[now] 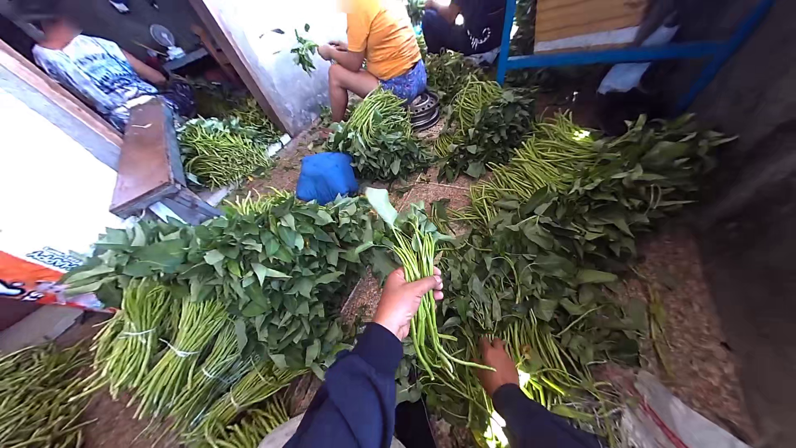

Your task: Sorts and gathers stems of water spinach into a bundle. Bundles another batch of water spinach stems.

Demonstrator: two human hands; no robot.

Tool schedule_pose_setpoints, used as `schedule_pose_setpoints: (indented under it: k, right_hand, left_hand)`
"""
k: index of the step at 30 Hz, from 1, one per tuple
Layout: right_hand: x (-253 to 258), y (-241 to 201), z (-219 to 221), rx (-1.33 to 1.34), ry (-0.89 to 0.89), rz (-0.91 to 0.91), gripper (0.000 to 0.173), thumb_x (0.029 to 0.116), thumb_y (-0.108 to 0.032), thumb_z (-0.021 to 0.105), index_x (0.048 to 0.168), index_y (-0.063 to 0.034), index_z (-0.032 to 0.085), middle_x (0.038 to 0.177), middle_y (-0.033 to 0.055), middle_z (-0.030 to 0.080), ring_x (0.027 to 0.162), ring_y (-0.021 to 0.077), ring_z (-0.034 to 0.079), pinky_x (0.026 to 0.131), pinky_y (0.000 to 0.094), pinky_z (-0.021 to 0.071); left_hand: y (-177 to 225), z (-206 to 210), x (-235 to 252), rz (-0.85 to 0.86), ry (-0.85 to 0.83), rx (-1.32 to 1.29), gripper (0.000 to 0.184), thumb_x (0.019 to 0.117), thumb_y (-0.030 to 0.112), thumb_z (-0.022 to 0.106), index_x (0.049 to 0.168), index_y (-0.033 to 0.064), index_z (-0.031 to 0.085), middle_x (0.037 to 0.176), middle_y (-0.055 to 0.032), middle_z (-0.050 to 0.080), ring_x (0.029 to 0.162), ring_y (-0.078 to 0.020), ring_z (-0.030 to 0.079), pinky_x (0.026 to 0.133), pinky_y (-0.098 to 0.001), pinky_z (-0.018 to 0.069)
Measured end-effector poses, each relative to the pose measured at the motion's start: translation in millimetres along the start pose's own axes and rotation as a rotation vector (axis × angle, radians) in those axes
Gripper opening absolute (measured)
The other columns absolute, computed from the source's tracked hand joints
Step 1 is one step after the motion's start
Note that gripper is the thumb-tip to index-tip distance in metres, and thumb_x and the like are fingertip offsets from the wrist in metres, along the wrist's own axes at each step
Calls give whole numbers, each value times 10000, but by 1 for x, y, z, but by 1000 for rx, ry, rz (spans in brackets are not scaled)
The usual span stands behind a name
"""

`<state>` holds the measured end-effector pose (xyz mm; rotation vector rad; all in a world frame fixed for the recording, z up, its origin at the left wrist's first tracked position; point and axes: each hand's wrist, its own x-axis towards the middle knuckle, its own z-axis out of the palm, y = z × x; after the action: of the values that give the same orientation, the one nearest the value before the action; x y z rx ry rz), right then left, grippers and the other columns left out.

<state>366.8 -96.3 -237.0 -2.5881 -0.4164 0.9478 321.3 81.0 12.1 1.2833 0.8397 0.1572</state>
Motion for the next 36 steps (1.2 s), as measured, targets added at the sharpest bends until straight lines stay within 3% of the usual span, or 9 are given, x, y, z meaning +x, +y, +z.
schedule_pose_setpoints:
  k: [4,7,11,14,17,21,27,32,36]
  right_hand:
    - [6,15,-30,207,7,8,347,915,-162,698,1208,24,681,1199,274,669,1144,431,644,995,617,493]
    - [-10,29,-86,500,-36,-7,271,928,-139,726,1149,4,663,1063,185,698,943,310,704,851,505,583]
    - [-47,25,-137,999,78,-127,360,923,-10,720,1265,-39,613,998,131,694,841,221,701,725,382,611]
    - [-59,5,-142,927,350,-262,478,923,-28,715,1385,-84,602,976,119,700,785,210,697,675,378,608]
    - [-73,-30,-134,803,535,-393,482,905,-59,724,1376,-97,632,933,72,707,759,172,682,687,362,591]
    - [-86,-58,-128,852,371,-503,450,935,-61,678,1381,-112,644,911,43,719,752,138,702,671,300,615]
    - [-73,-41,-151,860,-71,-670,401,997,-114,646,1398,-125,639,1070,107,708,848,213,719,720,372,642]
    - [-63,-47,-156,966,-130,-758,344,987,-47,637,1322,-98,694,1159,119,680,877,228,721,723,372,654]
    - [-54,-49,-146,1079,-121,-752,317,1002,-57,613,1311,-75,680,1135,145,696,813,239,723,677,371,648]
  left_hand:
    - [-6,4,1,2,14,74,132,947,-18,687,1075,-28,655,854,-124,687,690,-191,677,643,-306,592]
    - [-17,7,5,24,30,172,143,925,-13,721,1056,-26,668,868,-119,705,708,-181,697,662,-301,604]
    - [-22,16,7,45,11,216,174,910,0,742,1063,-28,663,899,-127,713,732,-186,715,677,-313,617]
    - [-31,29,4,49,-26,224,222,912,29,751,1104,-26,656,947,-123,720,765,-187,720,706,-330,621]
    - [-45,42,-1,34,-93,141,237,909,27,754,1120,-33,666,960,-124,724,772,-189,722,712,-334,626]
    - [-53,46,-10,-27,-114,4,285,909,50,766,1151,-48,653,982,-127,720,843,-170,711,784,-315,610]
    - [-46,31,-12,-277,-175,-85,277,988,123,682,1206,-23,594,932,-146,696,751,-238,714,674,-391,632]
    - [-34,20,-12,-310,-239,-101,277,998,119,662,1220,-17,570,935,-146,693,783,-247,714,717,-413,636]
    - [-26,3,-8,-239,-404,-46,272,996,78,654,1233,-39,592,1025,-177,731,944,-287,738,872,-428,621]
